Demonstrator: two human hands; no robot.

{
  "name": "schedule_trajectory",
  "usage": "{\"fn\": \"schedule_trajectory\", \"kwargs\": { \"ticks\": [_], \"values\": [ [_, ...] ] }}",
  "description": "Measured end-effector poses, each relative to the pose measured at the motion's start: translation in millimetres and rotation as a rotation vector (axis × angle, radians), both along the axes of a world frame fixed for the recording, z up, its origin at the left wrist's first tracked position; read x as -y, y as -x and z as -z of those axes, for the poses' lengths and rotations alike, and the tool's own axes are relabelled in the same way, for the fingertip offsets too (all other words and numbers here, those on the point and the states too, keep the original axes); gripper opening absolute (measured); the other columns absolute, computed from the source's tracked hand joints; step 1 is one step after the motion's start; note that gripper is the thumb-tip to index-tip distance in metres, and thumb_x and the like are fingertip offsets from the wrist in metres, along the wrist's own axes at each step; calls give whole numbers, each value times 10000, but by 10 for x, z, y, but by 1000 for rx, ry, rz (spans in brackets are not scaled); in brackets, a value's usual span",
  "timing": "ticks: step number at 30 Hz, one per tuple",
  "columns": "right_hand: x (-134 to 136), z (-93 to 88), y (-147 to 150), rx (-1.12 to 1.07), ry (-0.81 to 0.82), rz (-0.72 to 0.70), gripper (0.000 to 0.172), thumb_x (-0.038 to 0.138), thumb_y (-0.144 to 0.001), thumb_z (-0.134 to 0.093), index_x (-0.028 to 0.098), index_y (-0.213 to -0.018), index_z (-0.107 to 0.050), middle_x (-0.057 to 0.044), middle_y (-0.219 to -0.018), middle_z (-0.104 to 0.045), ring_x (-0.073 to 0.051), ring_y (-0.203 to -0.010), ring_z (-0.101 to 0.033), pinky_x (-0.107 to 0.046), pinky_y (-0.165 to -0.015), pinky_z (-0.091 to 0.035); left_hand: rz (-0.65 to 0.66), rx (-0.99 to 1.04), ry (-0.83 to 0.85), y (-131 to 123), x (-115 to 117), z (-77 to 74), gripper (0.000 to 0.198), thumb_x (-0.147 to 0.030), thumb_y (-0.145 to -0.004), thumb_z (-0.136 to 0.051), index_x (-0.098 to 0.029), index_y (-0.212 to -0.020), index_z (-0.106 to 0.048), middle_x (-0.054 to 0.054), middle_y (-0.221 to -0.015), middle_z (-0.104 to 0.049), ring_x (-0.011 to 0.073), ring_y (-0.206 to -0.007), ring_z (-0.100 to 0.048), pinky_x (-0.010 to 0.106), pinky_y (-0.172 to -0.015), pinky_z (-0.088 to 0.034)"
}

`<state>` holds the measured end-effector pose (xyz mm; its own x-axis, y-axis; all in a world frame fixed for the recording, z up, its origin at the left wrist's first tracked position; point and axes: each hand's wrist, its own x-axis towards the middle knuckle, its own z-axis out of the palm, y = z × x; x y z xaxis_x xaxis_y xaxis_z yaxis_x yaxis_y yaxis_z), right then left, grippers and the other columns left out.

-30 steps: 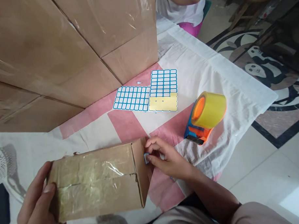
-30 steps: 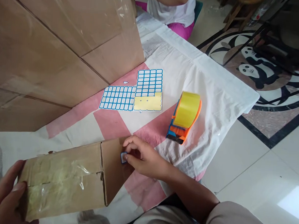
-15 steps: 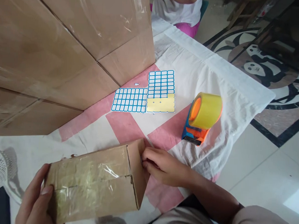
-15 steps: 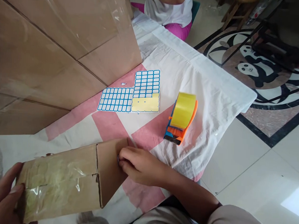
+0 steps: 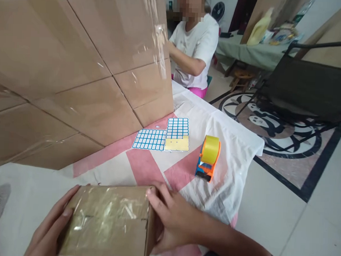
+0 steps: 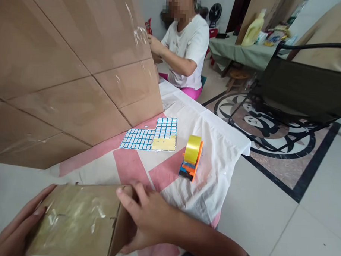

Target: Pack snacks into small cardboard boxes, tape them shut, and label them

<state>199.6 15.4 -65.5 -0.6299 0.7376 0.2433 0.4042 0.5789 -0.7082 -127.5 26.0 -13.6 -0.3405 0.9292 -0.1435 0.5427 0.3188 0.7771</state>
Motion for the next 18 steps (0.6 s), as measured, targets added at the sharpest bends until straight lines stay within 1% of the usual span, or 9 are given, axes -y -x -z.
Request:
{"fn": "schedule_trajectory", "kwargs": {
  "ticks": [2,4,5,7,9,11,13,15,18],
  "values": [
    [9,-43,-103,-28,29,66,1352,636,-552,-846,207,-1607,-117,-261,-1515,-300,-463,-1331,-468,-555,-944,-517,-24,155,-14,-195,-50,-130,566,-672,-793,-592,-485,-1326,-606,-85,-1484,-574,374,-1453,-418,573,-1240,-233],
    [-3,-166,-328,-148,46,156,1285,554,-566,-855,252,-1597,-150,-207,-1500,-327,-438,-1370,-440,-551,-1027,-476,27,378,-63,-393,-94,-254,688,-741,-785,-560,-430,-1399,-557,-37,-1527,-534,386,-1455,-410,588,-1222,-285],
    [-15,-269,-480,-226,42,215,1232,525,-604,-840,265,-1592,-153,-186,-1504,-336,-420,-1400,-413,-545,-1077,-442,69,497,-105,-471,-118,-294,746,-769,-792,-523,-406,-1443,-516,-6,-1538,-524,396,-1433,-439,594,-1183,-364],
    [-52,-555,-836,-361,-10,368,1117,527,-707,-774,259,-1584,-136,-170,-1529,-331,-390,-1433,-382,-535,-1132,-400,145,698,-186,-558,-177,-304,811,-785,-786,-523,-363,-1477,-480,64,-1496,-565,418,-1323,-554,592,-1024,-535],
    [-121,-899,-1221,-418,-136,574,1046,616,-759,-709,251,-1563,-148,-171,-1549,-305,-383,-1431,-385,-530,-1127,-412,210,770,-212,-562,-246,-214,787,-731,-771,-626,-329,-1439,-518,111,-1423,-624,424,-1215,-634,575,-920,-594],
    [-261,-1207,-1602,-393,-267,786,1053,681,-744,-702,259,-1543,-161,-187,-1543,-304,-376,-1402,-423,-497,-1092,-445,235,724,-180,-530,-300,-53,737,-668,-764,-701,-309,-1391,-556,120,-1398,-642,416,-1190,-654,560,-929,-593],
    [-516,-1381,-1945,-333,-318,912,1056,642,-748,-729,258,-1538,-143,-218,-1515,-338,-349,-1332,-501,-438,-1018,-486,210,646,-115,-506,-311,132,690,-630,-775,-722,-299,-1364,-578,112,-1404,-639,396,-1202,-654,533,-965,-583],
    [-894,-1371,-2207,-250,-310,973,1042,542,-762,-762,226,-1531,-134,-240,-1471,-386,-319,-1267,-556,-396,-968,-498,167,605,-50,-501,-268,302,674,-622,-762,-736,-293,-1336,-603,103,-1391,-651,379,-1180,-671,504,-958,-593],
    [-1588,-1075,-2360,-44,-329,1129,1068,418,-687,-841,140,-1500,-206,-252,-1434,-410,-330,-1334,-483,-382,-1041,-445,70,617,0,-476,-131,490,635,-630,-754,-733,-301,-1290,-641,92,-1354,-678,357,-1123,-706,468,-922,-612]
  ]
}}
